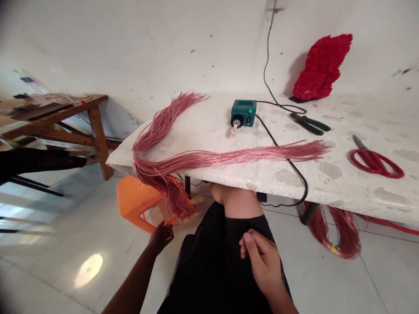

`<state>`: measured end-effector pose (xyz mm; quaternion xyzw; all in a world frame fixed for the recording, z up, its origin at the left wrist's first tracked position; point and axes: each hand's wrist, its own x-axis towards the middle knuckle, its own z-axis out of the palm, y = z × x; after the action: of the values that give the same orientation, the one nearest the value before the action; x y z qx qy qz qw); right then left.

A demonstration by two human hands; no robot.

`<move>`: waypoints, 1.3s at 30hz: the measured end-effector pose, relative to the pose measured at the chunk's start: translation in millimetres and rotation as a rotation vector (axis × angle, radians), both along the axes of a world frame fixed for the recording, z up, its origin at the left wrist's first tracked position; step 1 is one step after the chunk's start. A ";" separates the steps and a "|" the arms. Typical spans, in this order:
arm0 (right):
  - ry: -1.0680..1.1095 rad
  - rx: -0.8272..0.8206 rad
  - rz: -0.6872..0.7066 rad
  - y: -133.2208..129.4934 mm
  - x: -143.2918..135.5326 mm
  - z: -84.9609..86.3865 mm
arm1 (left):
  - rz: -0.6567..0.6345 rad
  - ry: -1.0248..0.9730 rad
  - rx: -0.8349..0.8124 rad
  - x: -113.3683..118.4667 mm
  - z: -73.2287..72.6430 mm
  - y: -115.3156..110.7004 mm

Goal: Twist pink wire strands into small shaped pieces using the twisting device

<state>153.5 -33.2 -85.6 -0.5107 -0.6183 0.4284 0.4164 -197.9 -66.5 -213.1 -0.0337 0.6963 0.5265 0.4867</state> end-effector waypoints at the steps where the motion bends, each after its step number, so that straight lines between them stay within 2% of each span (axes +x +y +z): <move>1: 0.006 -0.006 -0.002 -0.4 -0.3 0.2 | -0.052 0.062 -0.016 1.2 3.8 4.8; 3: 0.015 -0.024 -0.003 -1.0 -0.6 0.6 | -0.145 0.245 -0.009 2.0 17.8 15.3; 5: 0.018 -0.038 -0.001 -1.2 -0.8 0.6 | -0.181 0.481 0.068 2.5 42.1 27.5; 9: 0.009 -0.025 0.007 -0.7 -0.3 -1.0 | -0.207 0.922 0.291 10.8 116.3 58.1; 11: 0.004 -0.012 0.018 -0.3 0.7 -2.4 | -0.278 1.095 0.428 18.2 154.6 77.5; 13: -0.002 -0.002 0.036 -0.1 2.2 -4.1 | -0.494 1.554 0.613 24.2 184.3 99.1; 15: -0.006 0.007 0.052 0.0 3.7 -5.7 | -0.722 1.781 0.641 26.9 202.2 120.6; 17: -0.006 0.015 0.056 0.1 4.8 -7.4 | -0.908 1.839 0.549 26.4 209.6 139.1; 19: -0.002 0.033 0.064 0.6 5.3 -9.3 | -1.047 1.823 0.457 24.7 211.1 152.5; 22: 0.009 0.057 0.081 1.8 5.1 -12.2 | -1.170 1.792 0.464 23.9 211.3 163.0; 27: 0.031 0.063 0.086 2.9 4.1 -13.3 | -1.206 1.758 0.568 31.9 213.8 172.4; 31: 0.049 0.068 0.077 3.6 2.3 -12.2 | -1.225 1.780 0.632 49.4 212.4 186.2; 35: 0.069 0.073 0.080 4.9 0.0 -13.3 | -1.298 1.811 0.679 80.6 210.9 207.3; 39: 0.086 0.090 0.066 6.0 -1.2 -15.3 | -1.363 1.807 0.743 123.2 212.4 231.9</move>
<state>152.3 -27.3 -100.9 -0.4522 -0.6349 0.4352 0.4506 -74.7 165.4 -0.7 0.8695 0.4662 0.1618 -0.0207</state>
